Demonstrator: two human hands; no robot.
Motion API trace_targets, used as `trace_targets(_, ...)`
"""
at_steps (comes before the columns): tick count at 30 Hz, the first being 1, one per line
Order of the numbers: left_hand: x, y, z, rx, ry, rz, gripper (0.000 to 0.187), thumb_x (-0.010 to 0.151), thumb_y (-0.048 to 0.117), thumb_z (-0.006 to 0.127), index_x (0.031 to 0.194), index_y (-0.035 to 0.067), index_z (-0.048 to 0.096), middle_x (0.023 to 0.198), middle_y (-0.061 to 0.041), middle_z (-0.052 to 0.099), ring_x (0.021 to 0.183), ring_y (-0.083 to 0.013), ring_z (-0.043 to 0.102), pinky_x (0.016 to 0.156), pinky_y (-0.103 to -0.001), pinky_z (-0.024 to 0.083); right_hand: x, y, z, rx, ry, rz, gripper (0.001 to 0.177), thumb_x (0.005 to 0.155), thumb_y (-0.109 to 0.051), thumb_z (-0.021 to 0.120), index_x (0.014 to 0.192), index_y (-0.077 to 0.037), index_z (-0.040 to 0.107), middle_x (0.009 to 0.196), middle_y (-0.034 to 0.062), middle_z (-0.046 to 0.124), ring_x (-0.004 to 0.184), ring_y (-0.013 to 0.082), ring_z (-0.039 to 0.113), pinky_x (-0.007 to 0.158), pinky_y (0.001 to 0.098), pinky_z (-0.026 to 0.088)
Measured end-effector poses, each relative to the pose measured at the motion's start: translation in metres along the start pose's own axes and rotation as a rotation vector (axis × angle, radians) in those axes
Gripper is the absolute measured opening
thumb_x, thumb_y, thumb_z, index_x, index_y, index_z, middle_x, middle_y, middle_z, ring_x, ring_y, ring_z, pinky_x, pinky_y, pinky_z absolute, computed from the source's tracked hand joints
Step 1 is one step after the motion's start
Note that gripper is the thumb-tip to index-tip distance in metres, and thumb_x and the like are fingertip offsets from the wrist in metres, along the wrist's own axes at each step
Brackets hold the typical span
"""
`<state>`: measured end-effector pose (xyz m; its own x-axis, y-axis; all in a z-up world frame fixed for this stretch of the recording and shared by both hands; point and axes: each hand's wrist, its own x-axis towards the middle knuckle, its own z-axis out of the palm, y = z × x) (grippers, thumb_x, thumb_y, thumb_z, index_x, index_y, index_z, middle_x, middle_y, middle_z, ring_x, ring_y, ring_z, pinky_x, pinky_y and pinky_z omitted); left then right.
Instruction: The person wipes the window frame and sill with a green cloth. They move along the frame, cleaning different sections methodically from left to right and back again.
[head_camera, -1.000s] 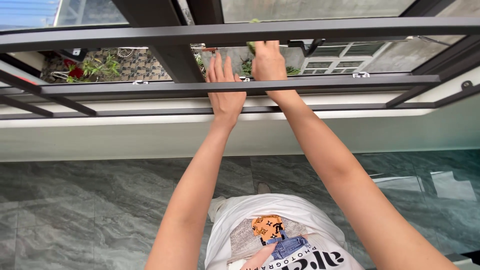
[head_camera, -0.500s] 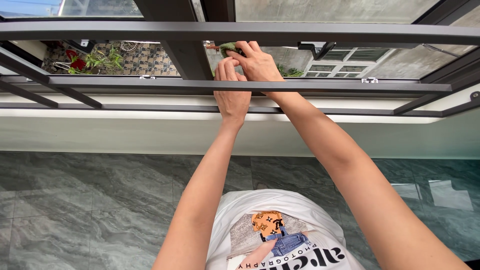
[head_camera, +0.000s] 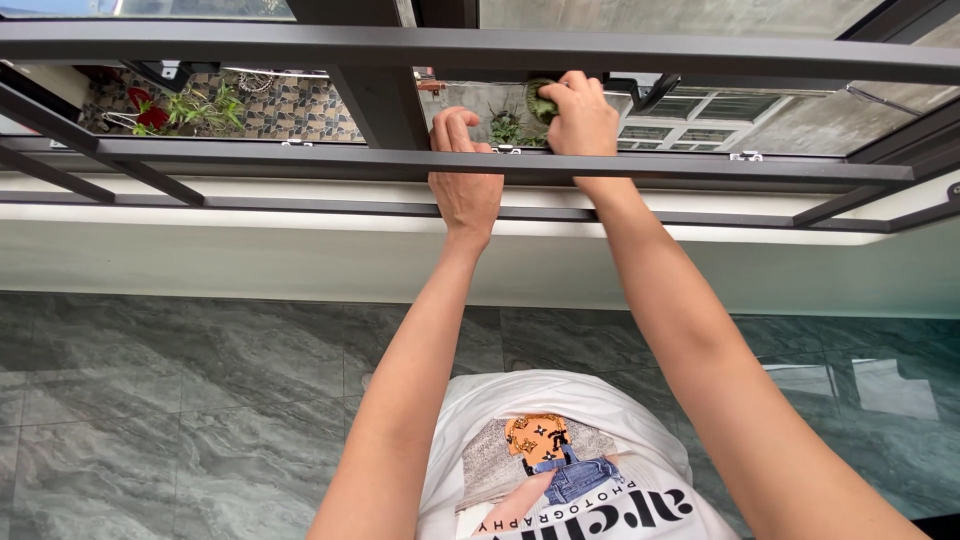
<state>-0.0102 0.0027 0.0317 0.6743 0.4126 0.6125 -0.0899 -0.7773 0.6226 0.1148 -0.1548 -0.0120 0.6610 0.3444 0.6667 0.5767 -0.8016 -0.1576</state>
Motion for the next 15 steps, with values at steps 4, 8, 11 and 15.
trace_targets(4, 0.001, 0.000, 0.000, -0.030, -0.014, 0.006, 0.041, 0.081, -0.009, 0.057, 0.117, 0.010, 0.051, 0.123, -0.003, 0.058, 0.101, -0.0269, 0.065, 0.079, -0.043, 0.054, 0.002, 0.000, -0.080, 0.330, -0.104, 0.029, 0.053, 0.077, 0.015, 0.055, 0.119, -0.006, 0.079, 0.115, 0.0086, 0.067, 0.104, 0.0287, 0.064, 0.088, 0.0369, 0.055)
trace_targets(8, 0.000, -0.001, 0.003, -0.023, -0.062, -0.002, 0.039, 0.084, -0.007, 0.054, 0.119, 0.010, 0.051, 0.118, -0.005, 0.058, 0.098, -0.0267, 0.064, 0.078, -0.043, 0.053, -0.010, 0.016, -0.132, 0.340, -0.291, -0.014, 0.049, 0.082, 0.014, 0.057, 0.119, -0.006, 0.081, 0.117, 0.0096, 0.066, 0.101, 0.0285, 0.064, 0.085, 0.0377, 0.051)
trace_targets(11, -0.001, -0.002, 0.005, -0.018, -0.072, -0.019, 0.036, 0.086, -0.007, 0.053, 0.118, 0.009, 0.052, 0.116, -0.005, 0.060, 0.095, -0.0276, 0.065, 0.077, -0.044, 0.054, -0.027, 0.023, -0.124, 0.156, -0.429, -0.075, 0.045, 0.084, 0.005, 0.063, 0.120, -0.015, 0.082, 0.116, 0.0034, 0.067, 0.100, 0.0280, 0.065, 0.083, 0.0402, 0.053)
trace_targets(15, -0.003, -0.005, 0.006, -0.035, -0.075, -0.033, 0.037, 0.086, -0.010, 0.052, 0.117, 0.009, 0.053, 0.112, -0.006, 0.062, 0.090, -0.0281, 0.067, 0.074, -0.044, 0.055, -0.025, -0.003, -0.108, 0.179, -0.427, -0.172, 0.035, 0.094, -0.006, 0.067, 0.122, -0.021, 0.081, 0.119, -0.0019, 0.066, 0.098, 0.0224, 0.061, 0.075, 0.0348, 0.052)
